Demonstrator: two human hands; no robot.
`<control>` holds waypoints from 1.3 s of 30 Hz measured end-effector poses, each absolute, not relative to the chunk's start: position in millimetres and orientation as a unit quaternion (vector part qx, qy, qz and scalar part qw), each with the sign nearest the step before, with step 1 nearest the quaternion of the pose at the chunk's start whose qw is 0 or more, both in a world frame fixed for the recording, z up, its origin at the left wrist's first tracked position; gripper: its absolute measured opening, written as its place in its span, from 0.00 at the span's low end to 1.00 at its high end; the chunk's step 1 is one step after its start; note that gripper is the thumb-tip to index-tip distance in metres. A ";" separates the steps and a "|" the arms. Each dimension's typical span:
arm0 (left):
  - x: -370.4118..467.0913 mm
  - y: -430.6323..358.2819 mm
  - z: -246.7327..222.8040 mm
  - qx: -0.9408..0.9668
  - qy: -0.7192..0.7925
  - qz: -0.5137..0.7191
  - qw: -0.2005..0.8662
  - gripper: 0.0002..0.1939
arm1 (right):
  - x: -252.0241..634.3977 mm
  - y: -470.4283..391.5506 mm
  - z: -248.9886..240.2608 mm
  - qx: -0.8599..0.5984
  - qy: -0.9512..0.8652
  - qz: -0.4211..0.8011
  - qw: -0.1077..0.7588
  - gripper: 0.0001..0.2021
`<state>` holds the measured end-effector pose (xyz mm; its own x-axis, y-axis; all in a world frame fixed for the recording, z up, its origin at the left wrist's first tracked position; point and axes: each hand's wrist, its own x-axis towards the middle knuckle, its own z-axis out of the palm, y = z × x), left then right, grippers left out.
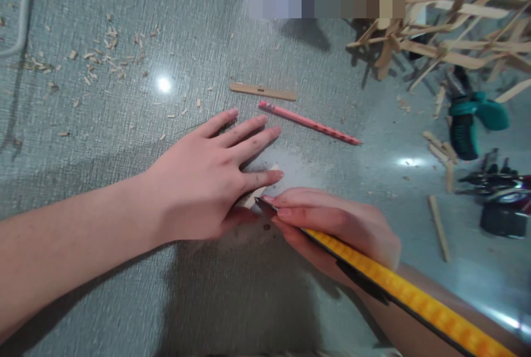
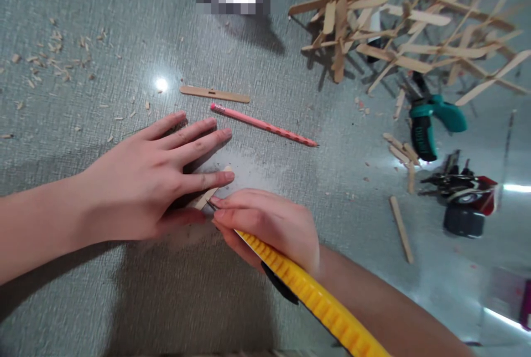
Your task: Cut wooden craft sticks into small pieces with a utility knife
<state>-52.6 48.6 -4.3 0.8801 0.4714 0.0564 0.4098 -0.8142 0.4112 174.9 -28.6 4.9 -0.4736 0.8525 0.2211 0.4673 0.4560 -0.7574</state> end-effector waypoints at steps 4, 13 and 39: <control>-53.1 48.6 -4.0 0.949 0.233 0.071 0.199 0.27 | 172.8 -26.5 6.7 -0.408 -0.803 0.314 0.301 0.19; -54.3 48.0 -6.5 0.948 0.236 0.082 0.197 0.29 | 172.4 -25.3 10.4 -0.401 -0.807 0.316 0.295 0.14; -61.2 53.6 -0.7 0.955 0.203 0.137 0.171 0.19 | 189.2 -28.8 4.3 -0.436 -0.730 0.359 0.386 0.10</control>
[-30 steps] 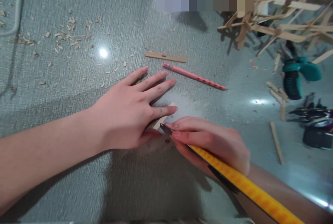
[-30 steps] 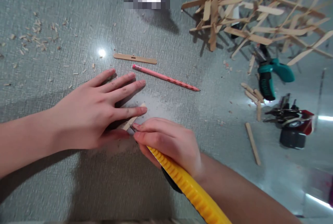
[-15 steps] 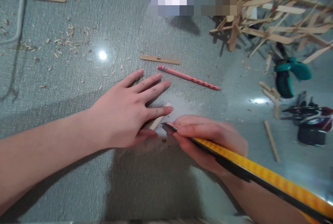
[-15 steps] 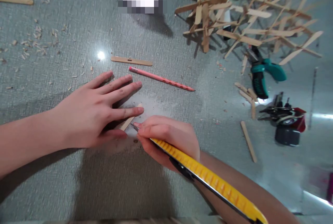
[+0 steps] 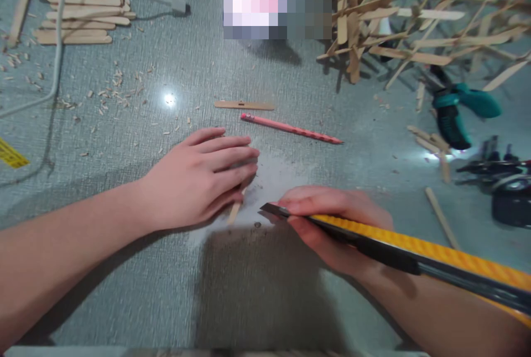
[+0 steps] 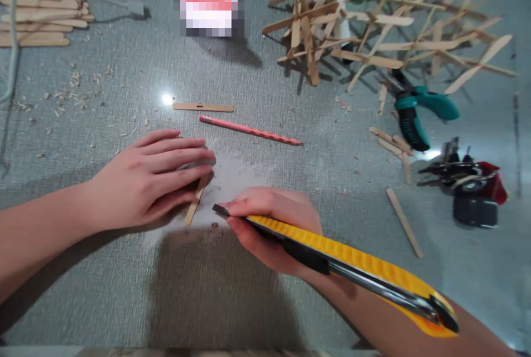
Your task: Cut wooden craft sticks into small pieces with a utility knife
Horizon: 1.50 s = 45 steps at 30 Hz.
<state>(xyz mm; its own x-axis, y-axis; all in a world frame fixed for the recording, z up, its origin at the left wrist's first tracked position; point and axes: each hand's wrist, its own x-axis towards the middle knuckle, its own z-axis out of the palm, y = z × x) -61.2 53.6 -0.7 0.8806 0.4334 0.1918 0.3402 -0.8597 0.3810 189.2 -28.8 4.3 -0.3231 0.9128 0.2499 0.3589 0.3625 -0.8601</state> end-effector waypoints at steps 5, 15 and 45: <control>-61.6 55.6 -1.8 0.960 0.173 0.132 0.175 0.14 | 192.8 -30.9 5.1 -0.455 -0.724 0.350 0.382 0.07; -59.6 57.4 -1.0 0.953 0.169 0.164 0.192 0.12 | 194.0 -34.2 1.7 -0.460 -0.720 0.366 0.369 0.06; -60.0 53.4 0.7 0.962 0.147 0.168 0.156 0.08 | 190.0 -27.6 6.7 -0.432 -0.760 0.361 0.325 0.08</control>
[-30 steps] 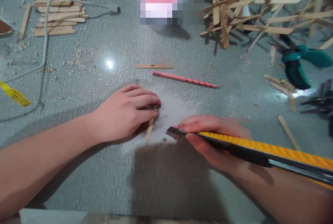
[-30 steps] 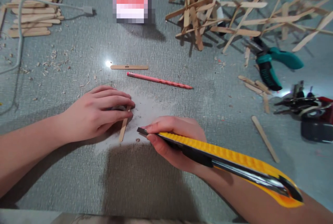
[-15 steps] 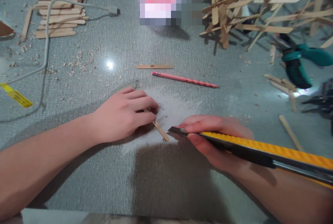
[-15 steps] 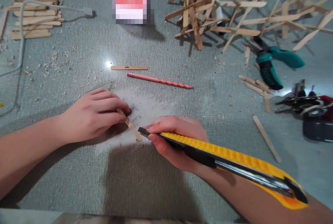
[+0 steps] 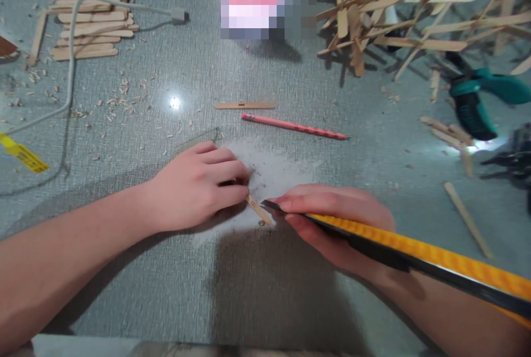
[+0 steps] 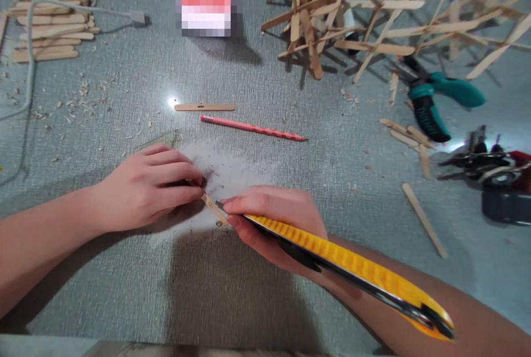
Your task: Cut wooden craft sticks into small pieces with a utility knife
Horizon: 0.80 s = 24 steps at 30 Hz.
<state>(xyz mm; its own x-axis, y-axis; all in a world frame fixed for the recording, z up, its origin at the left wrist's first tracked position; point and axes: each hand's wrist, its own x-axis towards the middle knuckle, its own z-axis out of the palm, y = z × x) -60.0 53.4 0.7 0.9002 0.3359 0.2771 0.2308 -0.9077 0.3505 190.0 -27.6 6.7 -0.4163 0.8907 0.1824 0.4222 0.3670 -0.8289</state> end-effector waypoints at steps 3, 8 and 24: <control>-59.3 51.4 2.6 0.967 0.137 0.176 0.122 0.09 | 189.6 -27.2 7.0 -0.428 -0.760 0.365 0.324 0.07; -57.8 40.8 9.3 0.968 0.158 0.181 0.072 0.14 | 190.2 -29.8 6.3 -0.447 -0.748 0.359 0.334 0.05; -53.4 25.5 3.4 0.951 0.260 0.106 0.131 0.40 | 190.4 -27.0 6.4 -0.426 -0.746 0.378 0.346 0.07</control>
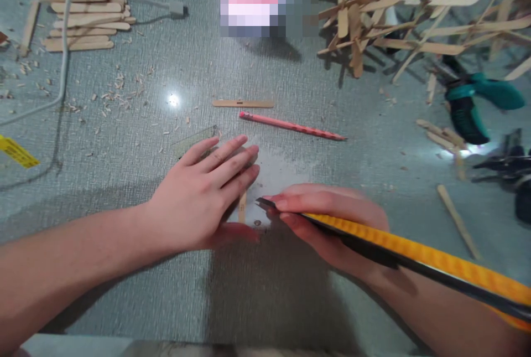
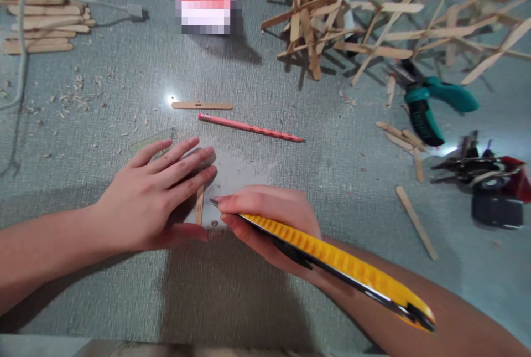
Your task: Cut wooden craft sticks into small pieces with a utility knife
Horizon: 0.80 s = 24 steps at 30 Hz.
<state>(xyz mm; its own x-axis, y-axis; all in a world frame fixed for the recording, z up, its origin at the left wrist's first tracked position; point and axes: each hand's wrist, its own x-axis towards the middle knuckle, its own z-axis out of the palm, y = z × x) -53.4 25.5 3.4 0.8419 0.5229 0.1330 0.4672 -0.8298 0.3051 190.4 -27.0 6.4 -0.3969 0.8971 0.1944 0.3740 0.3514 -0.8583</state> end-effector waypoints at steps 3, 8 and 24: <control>-53.3 25.7 2.4 0.952 0.266 0.068 0.138 0.40 | 191.1 -26.1 4.2 -0.398 -0.756 0.396 0.337 0.08; -54.3 33.0 0.1 0.960 0.224 0.054 0.159 0.40 | 188.0 -25.7 3.8 -0.388 -0.760 0.412 0.319 0.11; -55.6 37.8 -3.0 0.963 0.201 0.059 0.171 0.37 | 181.6 -24.6 4.4 -0.366 -0.803 0.382 0.276 0.13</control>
<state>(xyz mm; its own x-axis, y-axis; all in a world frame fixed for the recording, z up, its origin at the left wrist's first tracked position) -55.6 37.8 -3.0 0.9120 0.4077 0.0457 0.3670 -0.8606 0.3531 181.6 -24.6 4.4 -0.5806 0.7976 0.1633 0.3767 0.4410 -0.8146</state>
